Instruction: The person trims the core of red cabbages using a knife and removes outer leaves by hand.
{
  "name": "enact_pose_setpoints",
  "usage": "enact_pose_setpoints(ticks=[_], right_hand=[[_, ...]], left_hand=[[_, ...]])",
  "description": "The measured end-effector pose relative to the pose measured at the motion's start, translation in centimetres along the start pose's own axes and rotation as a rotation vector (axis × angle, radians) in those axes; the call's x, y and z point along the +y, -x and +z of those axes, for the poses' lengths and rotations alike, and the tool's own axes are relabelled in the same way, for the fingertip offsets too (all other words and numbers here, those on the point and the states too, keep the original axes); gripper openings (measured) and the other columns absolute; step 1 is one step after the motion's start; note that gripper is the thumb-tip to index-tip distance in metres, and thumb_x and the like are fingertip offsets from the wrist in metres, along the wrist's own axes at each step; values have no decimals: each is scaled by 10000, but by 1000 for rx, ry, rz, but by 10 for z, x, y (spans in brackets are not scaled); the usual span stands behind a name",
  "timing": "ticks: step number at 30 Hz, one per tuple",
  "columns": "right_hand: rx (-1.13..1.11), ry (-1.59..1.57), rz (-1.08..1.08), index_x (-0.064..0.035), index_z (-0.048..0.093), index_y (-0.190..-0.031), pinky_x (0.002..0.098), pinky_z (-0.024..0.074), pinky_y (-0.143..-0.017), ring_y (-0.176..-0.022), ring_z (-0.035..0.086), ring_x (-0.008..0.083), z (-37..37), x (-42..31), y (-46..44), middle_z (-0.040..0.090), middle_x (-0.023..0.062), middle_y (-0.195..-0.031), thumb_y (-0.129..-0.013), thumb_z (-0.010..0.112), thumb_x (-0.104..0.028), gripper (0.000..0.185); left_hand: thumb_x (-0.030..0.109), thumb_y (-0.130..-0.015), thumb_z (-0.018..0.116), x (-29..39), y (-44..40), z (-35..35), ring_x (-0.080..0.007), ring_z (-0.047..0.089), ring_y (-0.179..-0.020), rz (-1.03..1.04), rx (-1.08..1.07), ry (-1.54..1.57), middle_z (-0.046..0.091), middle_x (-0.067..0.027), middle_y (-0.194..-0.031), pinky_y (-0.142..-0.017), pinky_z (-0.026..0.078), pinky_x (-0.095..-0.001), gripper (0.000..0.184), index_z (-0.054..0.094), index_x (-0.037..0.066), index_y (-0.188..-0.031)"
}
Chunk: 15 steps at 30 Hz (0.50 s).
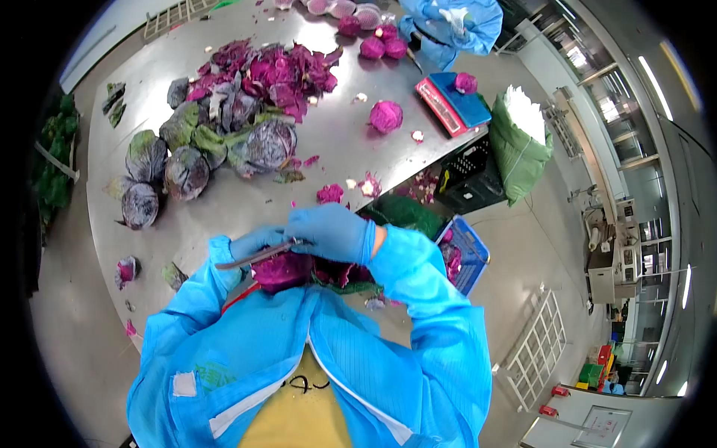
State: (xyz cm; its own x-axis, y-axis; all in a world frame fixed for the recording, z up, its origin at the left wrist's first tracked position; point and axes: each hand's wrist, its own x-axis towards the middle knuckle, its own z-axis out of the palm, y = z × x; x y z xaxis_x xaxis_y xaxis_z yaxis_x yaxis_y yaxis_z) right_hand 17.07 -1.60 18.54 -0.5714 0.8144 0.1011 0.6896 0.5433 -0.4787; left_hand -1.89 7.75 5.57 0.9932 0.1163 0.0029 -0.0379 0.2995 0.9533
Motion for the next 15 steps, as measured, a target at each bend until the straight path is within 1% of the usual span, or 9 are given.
enact_pose_setpoints(ticks=[1, 3, 4, 5, 6, 8, 10, 13, 15], right_hand=[[-56, 94, 56, -116, 565, -941, 424, 470, -632, -739, 589, 330, -2, -5, 2, 560, 112, -866, -843, 608, -255, 176], [-16, 83, 34, -113, 566, -936, 420, 478, -615, -718, 593, 323, 4, -4, 10, 556, 109, -853, -829, 611, -233, 166], [-9, 174, 18, -93, 565, -942, 410, 485, -578, -697, 599, 312, 5, -7, 12, 552, 112, -844, -816, 609, -217, 182], [33, 219, -17, -76, 564, -955, 405, 487, -538, -658, 603, 306, 5, -11, 14, 550, 116, -830, -808, 602, -198, 195], [22, 236, 9, -70, 560, -961, 405, 485, -527, -646, 605, 303, 8, -13, 18, 551, 119, -829, -811, 597, -191, 196], [59, 265, 44, -64, 556, -967, 405, 484, -515, -633, 606, 301, 14, -13, 25, 552, 122, -827, -813, 592, -185, 198], [101, 250, 103, -69, 549, -989, 405, 479, -501, -611, 602, 296, 21, -15, 31, 552, 125, -828, -823, 573, -164, 193], [140, 302, 92, -65, 523, -979, 401, 476, -492, -601, 597, 291, 22, -16, 39, 551, 125, -827, -830, 554, -149, 174], [132, 330, 109, -69, 499, -954, 392, 479, -500, -605, 594, 276, 23, -15, 44, 544, 112, -825, -830, 546, -142, 153]], left_hand=[[210, -911, 489, -1, -2, 0, -173, 515, -1117, 12, -4, -19, 575, -112, -1206, -1011, 355, -302, 371, 579, -40, -1170], [176, -897, 472, -9, -8, 0, -176, 496, -1156, -71, -20, 71, 570, -107, -1228, -1034, 331, -298, 365, 579, -29, -1180], [158, -890, 463, -10, -11, 0, -178, 487, -1176, -118, -31, 111, 567, -104, -1240, -1046, 319, -296, 365, 578, -24, -1184], [141, -882, 455, -8, -14, 0, -180, 478, -1195, -168, -42, 145, 565, -101, -1251, -1058, 308, -294, 367, 578, -19, -1189], [153, -884, 469, 10, -13, 10, -180, 488, -1182, -292, -8, 262, 572, -97, -1242, -1056, 312, -295, 365, 581, -7, -1192], [172, -884, 486, -3, -24, -3, -186, 497, -1174, -298, -70, 174, 573, -97, -1241, -1051, 324, -304, 375, 573, -3, -1204], [178, -880, 509, 2, -31, -1, -189, 504, -1163, -299, -88, 116, 579, -100, -1224, -1036, 338, -316, 385, 563, -4, -1215], [185, -877, 531, 21, -39, -1, -193, 512, -1152, -298, -105, 53, 584, -103, -1206, -1020, 353, -328, 398, 553, -6, -1225], [202, -865, 561, 36, -41, 2, -190, 513, -1144, -313, -14, -131, 582, -109, -1197, -1000, 367, -324, 417, 550, 8, -1233]])
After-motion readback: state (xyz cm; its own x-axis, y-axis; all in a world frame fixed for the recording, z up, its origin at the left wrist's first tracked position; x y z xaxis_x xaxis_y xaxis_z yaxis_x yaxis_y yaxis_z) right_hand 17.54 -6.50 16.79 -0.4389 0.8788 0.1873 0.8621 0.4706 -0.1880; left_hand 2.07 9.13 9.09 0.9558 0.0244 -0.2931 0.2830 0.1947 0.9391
